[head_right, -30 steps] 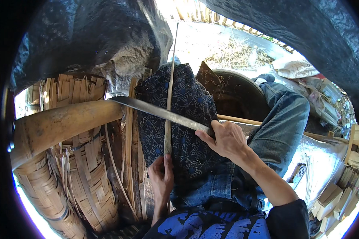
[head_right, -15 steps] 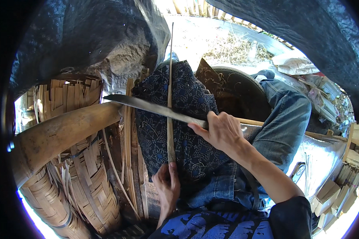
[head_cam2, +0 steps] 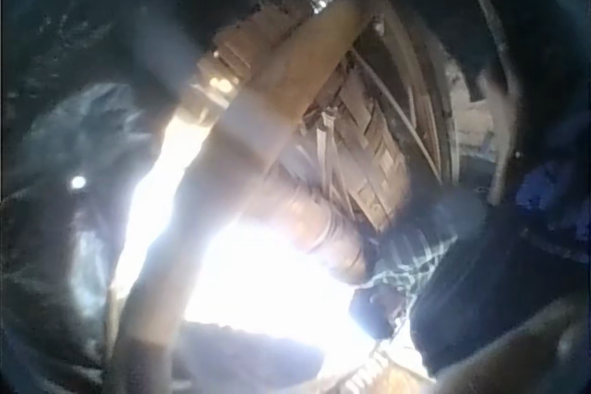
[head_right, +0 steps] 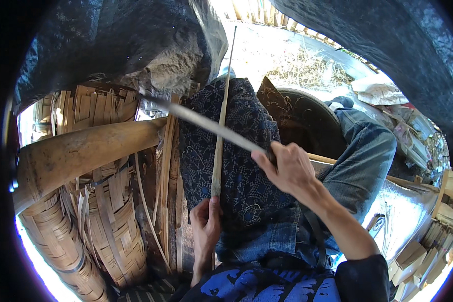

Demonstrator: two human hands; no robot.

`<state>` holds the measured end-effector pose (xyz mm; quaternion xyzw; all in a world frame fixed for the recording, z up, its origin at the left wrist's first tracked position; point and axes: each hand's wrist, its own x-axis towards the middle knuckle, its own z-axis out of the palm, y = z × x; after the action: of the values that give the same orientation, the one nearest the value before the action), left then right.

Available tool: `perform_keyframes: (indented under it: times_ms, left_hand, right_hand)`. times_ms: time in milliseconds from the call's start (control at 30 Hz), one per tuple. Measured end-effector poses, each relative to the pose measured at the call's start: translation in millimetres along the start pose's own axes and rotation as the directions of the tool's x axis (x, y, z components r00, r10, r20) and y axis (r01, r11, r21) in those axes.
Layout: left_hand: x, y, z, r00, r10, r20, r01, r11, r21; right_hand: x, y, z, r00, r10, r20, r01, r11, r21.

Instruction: The person scrapes a thin bamboo stick using a small knife, then uses a large machete to scrape along the bamboo stick.

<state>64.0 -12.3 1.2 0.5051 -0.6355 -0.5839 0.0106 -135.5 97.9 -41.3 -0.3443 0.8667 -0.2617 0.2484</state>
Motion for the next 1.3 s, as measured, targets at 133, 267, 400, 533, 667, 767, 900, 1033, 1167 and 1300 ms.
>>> perform_keyframes:
  times_ms: [133,267,400,533,667,767,900,1033,1167,1300]
  left_hand:
    - [4,-4,2,0.999,0.026,0.047,-0.026,1.000,-0.001]
    - [4,-6,4,0.998,0.062,-0.007,-0.061,0.998,0.029]
    - [-3,-8,13,0.993,0.104,-0.054,-0.101,0.993,0.066]
    - [-11,-12,14,0.989,0.131,-0.067,-0.123,0.986,0.109]
    - [-16,-9,9,0.994,0.092,-0.067,-0.088,0.995,0.052]
    - [-18,-10,3,0.994,0.095,-0.050,-0.096,0.995,-0.020]
    - [-11,-19,0,0.999,0.032,0.012,-0.031,0.997,-0.072]
    - [-13,-15,0,1.000,0.001,-0.007,-0.001,0.998,-0.070]
    - [-12,-7,2,0.978,0.197,-0.074,-0.169,0.945,0.281]
    - [-12,1,2,0.933,0.353,-0.067,-0.261,0.793,0.550]
  right_hand:
    - [-43,-11,-6,0.998,-0.031,0.062,0.037,0.993,-0.108]
    - [-43,-17,-2,0.995,-0.059,0.076,0.074,0.974,-0.214]
    - [-35,-11,0,0.998,-0.053,-0.018,0.048,0.973,-0.226]
    - [-13,1,15,0.985,-0.110,-0.136,0.078,0.972,-0.222]
    - [22,-12,15,0.972,-0.142,-0.188,0.101,0.972,-0.210]
    - [53,-3,10,0.967,-0.170,-0.189,0.116,0.957,-0.267]
    - [47,4,-6,0.992,-0.078,-0.103,0.061,0.986,-0.157]
    - [-1,-3,-8,1.000,-0.010,0.022,0.011,0.999,-0.042]
    - [-18,-1,-5,0.993,-0.102,-0.052,0.091,0.978,-0.188]
    - [-16,-11,-25,0.995,-0.093,0.039,0.099,0.971,-0.218]
